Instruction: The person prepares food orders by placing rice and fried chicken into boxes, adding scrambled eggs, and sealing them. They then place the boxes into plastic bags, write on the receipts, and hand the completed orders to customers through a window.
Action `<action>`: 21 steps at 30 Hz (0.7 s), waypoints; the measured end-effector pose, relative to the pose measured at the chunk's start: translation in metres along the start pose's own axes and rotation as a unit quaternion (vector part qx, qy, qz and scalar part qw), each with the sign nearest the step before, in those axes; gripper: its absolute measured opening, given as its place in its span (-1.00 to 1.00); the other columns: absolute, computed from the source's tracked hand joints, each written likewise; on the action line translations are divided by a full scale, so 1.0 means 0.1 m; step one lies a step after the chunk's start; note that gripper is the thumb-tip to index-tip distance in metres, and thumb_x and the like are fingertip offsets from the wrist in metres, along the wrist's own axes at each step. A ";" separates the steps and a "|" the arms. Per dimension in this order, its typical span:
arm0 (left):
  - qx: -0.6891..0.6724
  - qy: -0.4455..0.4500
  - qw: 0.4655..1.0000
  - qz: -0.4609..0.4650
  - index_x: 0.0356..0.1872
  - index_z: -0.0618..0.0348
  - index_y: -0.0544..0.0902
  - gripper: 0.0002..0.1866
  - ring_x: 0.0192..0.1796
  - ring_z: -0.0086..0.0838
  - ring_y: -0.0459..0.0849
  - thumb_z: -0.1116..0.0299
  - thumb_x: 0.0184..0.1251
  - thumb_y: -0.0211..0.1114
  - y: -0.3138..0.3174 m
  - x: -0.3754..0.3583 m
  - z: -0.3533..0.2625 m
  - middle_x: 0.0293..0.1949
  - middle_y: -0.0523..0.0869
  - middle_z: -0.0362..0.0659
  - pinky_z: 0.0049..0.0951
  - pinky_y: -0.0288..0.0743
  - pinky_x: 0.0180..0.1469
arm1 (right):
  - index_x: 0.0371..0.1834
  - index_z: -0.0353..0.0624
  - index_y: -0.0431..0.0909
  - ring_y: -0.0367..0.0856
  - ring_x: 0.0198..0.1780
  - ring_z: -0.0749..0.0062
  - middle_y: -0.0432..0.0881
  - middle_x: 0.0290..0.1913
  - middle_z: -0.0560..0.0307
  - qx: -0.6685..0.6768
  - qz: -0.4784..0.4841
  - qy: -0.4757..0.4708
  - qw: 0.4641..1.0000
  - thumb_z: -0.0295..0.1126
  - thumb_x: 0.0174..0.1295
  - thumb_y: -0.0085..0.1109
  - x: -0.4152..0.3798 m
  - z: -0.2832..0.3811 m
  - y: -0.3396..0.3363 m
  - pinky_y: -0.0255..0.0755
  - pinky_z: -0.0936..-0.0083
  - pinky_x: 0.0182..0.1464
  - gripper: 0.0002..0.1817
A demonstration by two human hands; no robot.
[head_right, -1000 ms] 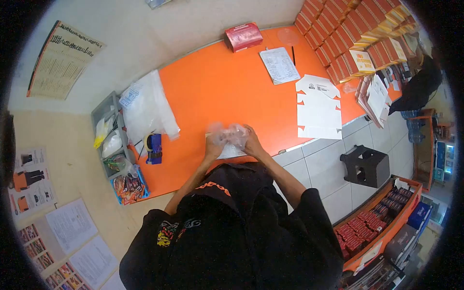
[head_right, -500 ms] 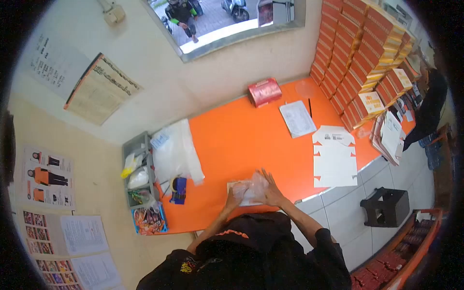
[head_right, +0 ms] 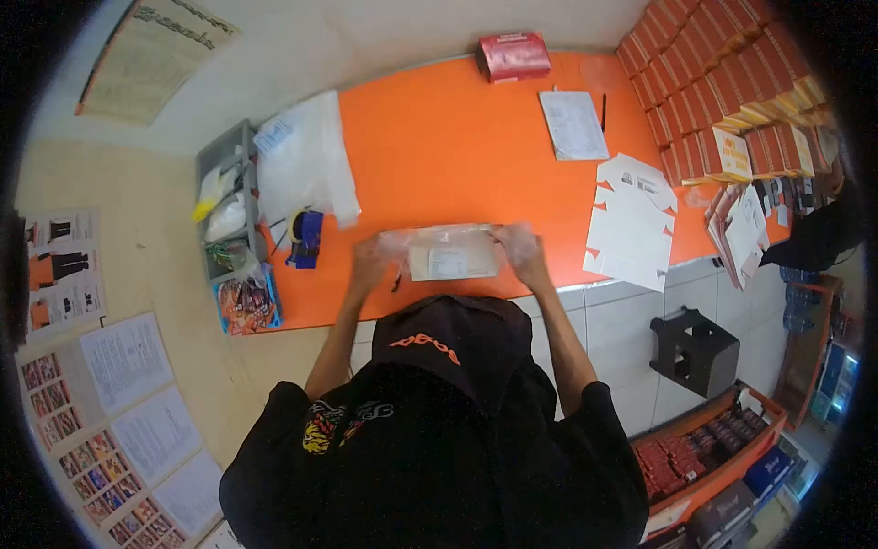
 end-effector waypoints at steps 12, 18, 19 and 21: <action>-0.279 0.220 0.913 -0.199 0.17 0.29 0.46 -0.39 0.29 -0.07 0.50 -0.11 0.46 0.02 -1.09 -0.57 -0.97 0.21 0.54 0.10 -0.06 0.33 0.32 | -0.13 -0.30 0.46 0.60 -0.07 0.03 0.65 -0.17 -0.12 0.066 -0.237 -0.169 0.954 -0.20 0.43 -0.08 0.39 1.79 -0.42 0.47 0.16 -0.01 -0.67; -0.640 0.091 0.763 -0.021 0.29 0.26 0.40 -0.24 0.24 -0.01 0.55 -0.27 0.49 -0.22 -0.51 -0.79 -1.30 0.17 0.58 0.18 0.00 0.37 0.26 | 0.09 -0.09 0.56 0.49 0.25 0.07 0.56 0.21 0.02 -0.271 0.032 -0.235 0.933 -0.41 0.15 0.26 1.42 1.80 0.64 0.34 0.10 0.26 -0.61; -0.617 0.138 0.774 0.026 0.14 0.21 0.50 -0.29 -0.01 -0.08 0.61 -0.27 0.50 -0.24 -0.65 -0.94 -1.29 -0.05 0.64 0.14 -0.05 0.44 0.03 | 0.01 -0.12 0.57 0.56 0.14 0.11 0.62 0.10 0.03 -0.240 0.024 -0.176 0.954 -0.42 0.16 0.26 1.67 1.43 0.53 0.40 0.14 0.16 -0.68; -0.591 0.186 0.783 0.064 -0.01 0.17 0.61 -0.31 -0.26 -0.16 0.67 -0.27 0.51 -0.25 -1.07 -1.14 -0.99 -0.26 0.69 0.10 -0.10 0.51 -0.20 | -0.15 -0.16 0.59 0.66 -0.10 0.20 0.69 -0.14 0.07 -0.234 -0.028 -0.143 0.961 -0.43 0.19 0.25 1.81 1.31 0.43 0.46 0.23 -0.07 -0.82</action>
Point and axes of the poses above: each hand's wrist, its own x-axis towards the middle knuckle, its own y-axis out of the palm, z = x × y, the point moved 6 cm from there along x, towards the middle knuckle
